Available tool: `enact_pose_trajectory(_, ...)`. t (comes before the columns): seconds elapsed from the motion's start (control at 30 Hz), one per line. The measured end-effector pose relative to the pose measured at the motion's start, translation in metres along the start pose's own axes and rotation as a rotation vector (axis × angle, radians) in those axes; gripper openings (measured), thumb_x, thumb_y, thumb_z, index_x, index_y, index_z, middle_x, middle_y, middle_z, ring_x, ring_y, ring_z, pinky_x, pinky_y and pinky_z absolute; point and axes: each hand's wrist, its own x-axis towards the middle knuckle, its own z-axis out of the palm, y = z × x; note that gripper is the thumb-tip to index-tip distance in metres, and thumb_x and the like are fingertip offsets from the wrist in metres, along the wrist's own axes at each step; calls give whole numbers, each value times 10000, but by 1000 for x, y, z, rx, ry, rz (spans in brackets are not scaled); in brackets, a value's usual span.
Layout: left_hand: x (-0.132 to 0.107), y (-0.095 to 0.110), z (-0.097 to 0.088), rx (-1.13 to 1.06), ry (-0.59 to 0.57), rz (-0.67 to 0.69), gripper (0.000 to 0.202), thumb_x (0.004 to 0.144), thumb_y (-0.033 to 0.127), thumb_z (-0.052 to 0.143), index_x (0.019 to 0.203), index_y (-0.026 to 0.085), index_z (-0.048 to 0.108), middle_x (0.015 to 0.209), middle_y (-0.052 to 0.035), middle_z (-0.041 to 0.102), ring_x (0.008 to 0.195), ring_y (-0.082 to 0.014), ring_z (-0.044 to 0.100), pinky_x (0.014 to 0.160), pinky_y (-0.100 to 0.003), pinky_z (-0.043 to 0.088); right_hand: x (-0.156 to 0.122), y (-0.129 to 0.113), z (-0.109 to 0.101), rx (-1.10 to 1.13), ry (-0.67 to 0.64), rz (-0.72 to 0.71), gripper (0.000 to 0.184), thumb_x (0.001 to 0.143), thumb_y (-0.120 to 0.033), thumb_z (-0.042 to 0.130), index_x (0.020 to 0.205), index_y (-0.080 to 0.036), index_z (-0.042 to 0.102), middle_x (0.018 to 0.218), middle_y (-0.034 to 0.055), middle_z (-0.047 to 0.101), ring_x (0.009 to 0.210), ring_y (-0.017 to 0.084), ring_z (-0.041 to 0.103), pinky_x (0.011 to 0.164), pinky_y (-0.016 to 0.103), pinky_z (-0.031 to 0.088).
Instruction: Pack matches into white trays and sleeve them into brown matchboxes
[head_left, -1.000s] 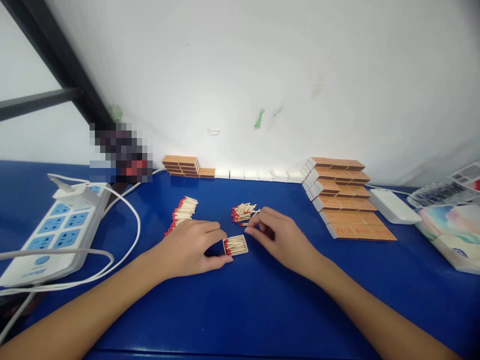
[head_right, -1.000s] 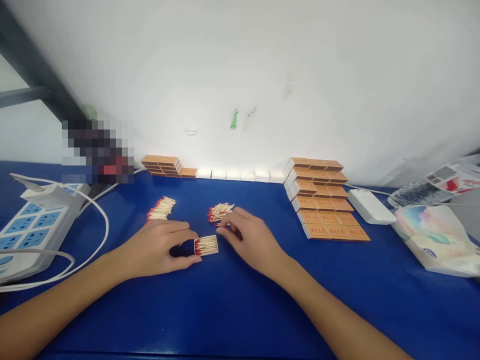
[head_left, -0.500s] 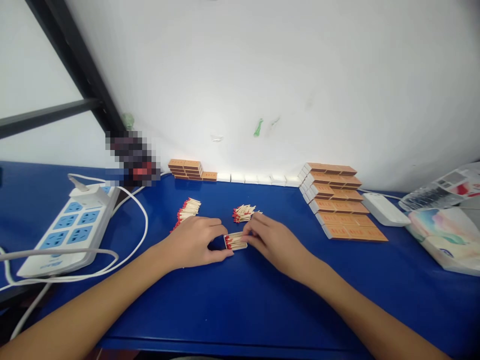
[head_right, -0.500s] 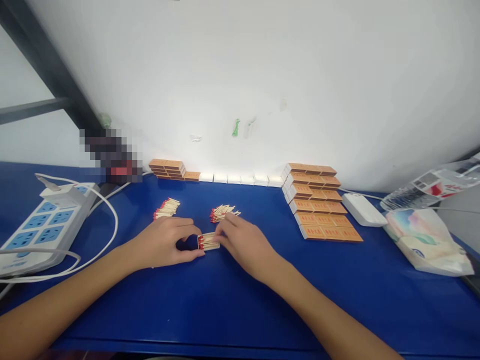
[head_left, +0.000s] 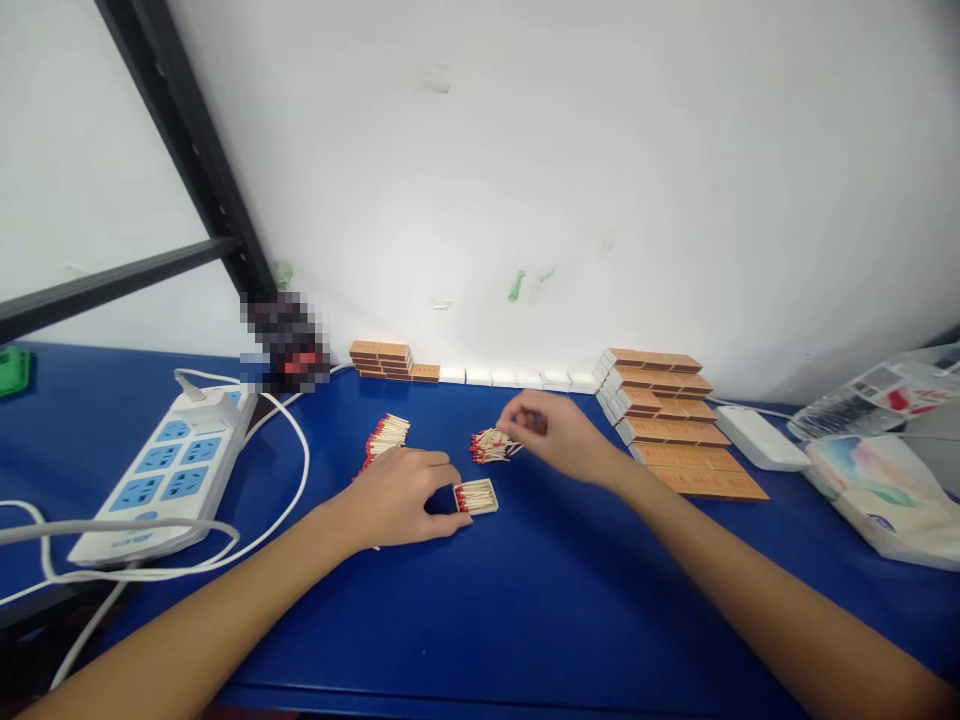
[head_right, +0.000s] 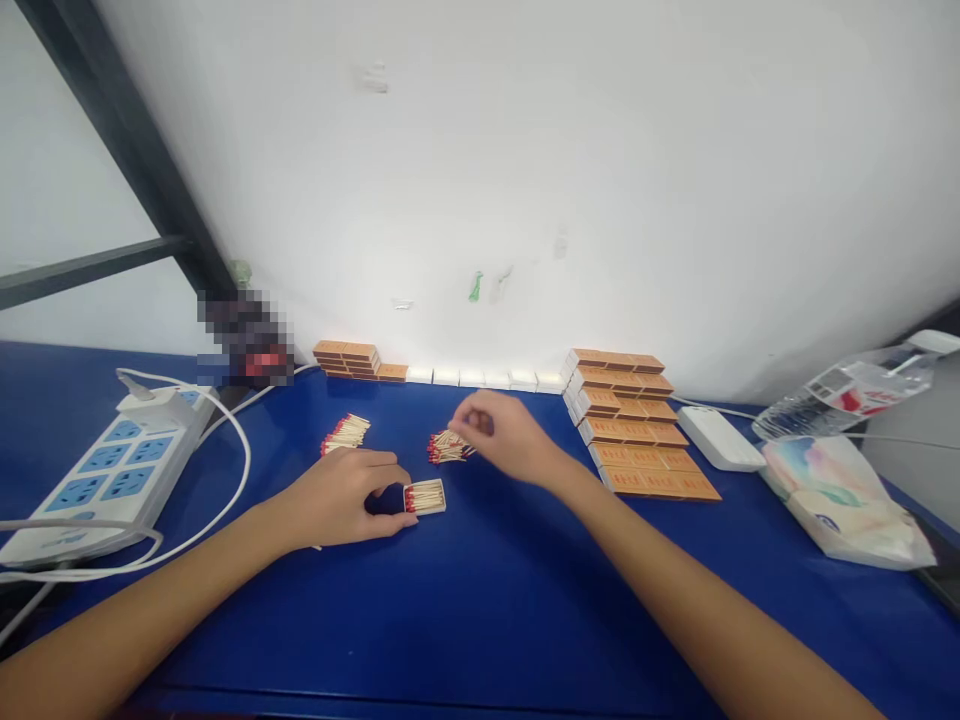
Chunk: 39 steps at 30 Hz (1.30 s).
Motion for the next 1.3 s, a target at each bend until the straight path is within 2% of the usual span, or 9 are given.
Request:
enact_pose_trajectory(0.17,-1,1,-2,16,-17,-2,327,920,509,720,1004,197,767,829,-13,688,761,-193,662,668,-311,443,58,41,1,-158,54,31,69,915,-191,667,944,-178,728,830,33,652,716,164,560,692,298,418)
enact_pose_trajectory(0.27,-2,1,-1,20,-21,-6,335,919,518,719,993,195,765,836,-19,691,791,-208,669,679,-320,445,78,47,13,-226,32,9,101,935,-165,630,942,-163,731,863,48,668,732,164,581,711,293,429)
enact_pose_trajectory(0.5,-2,1,5,31,-18,22,359,932,532,694,1014,190,762,879,-29,702,847,-235,679,708,-347,461,126,-2,51,-419,-38,-113,184,1040,-294,571,1092,-184,709,1046,76,699,919,191,646,813,293,461)
enact_pose_trajectory(0.6,-2,0,4,43,-26,25,361,927,539,699,992,188,758,875,-29,698,843,-233,682,705,-348,462,148,-20,66,-540,-79,-133,280,997,-399,661,1146,-165,697,1160,128,690,971,243,661,811,327,478)
enact_pose_trajectory(0.67,-3,-1,3,55,-31,25,357,927,536,702,971,185,751,870,-29,696,843,-231,684,701,-345,459,156,-25,73,-618,-111,-151,328,965,-399,708,1173,-146,691,1224,162,675,1024,277,661,822,341,490)
enact_pose_trajectory(0.87,-4,-1,2,75,-37,51,349,929,520,701,882,175,713,864,-30,694,827,-224,682,682,-348,451,154,-27,78,-787,-160,-214,348,1045,-357,548,1221,-81,667,1265,224,645,1143,333,613,858,387,516)
enact_pose_trajectory(1.07,-3,0,2,78,-42,61,358,924,535,702,901,178,730,857,-29,693,814,-219,677,664,-347,442,153,-32,74,-852,-150,-285,291,1012,-172,490,1238,-71,643,1260,231,647,1187,337,557,865,409,502)
enact_pose_trajectory(1.2,-2,-5,0,87,-33,43,365,935,536,685,917,176,743,856,-34,693,799,-216,667,664,-347,444,132,-41,50,-836,-60,-270,283,1051,-210,450,1205,-67,641,1221,230,652,1158,336,569,851,415,491)
enact_pose_trajectory(1.3,-2,-8,-3,91,-18,32,353,937,516,684,943,169,746,863,-41,693,818,-219,657,690,-353,459,82,-45,19,-799,0,-267,263,1081,-271,441,1124,-111,645,1135,179,666,1082,297,601,828,390,487)
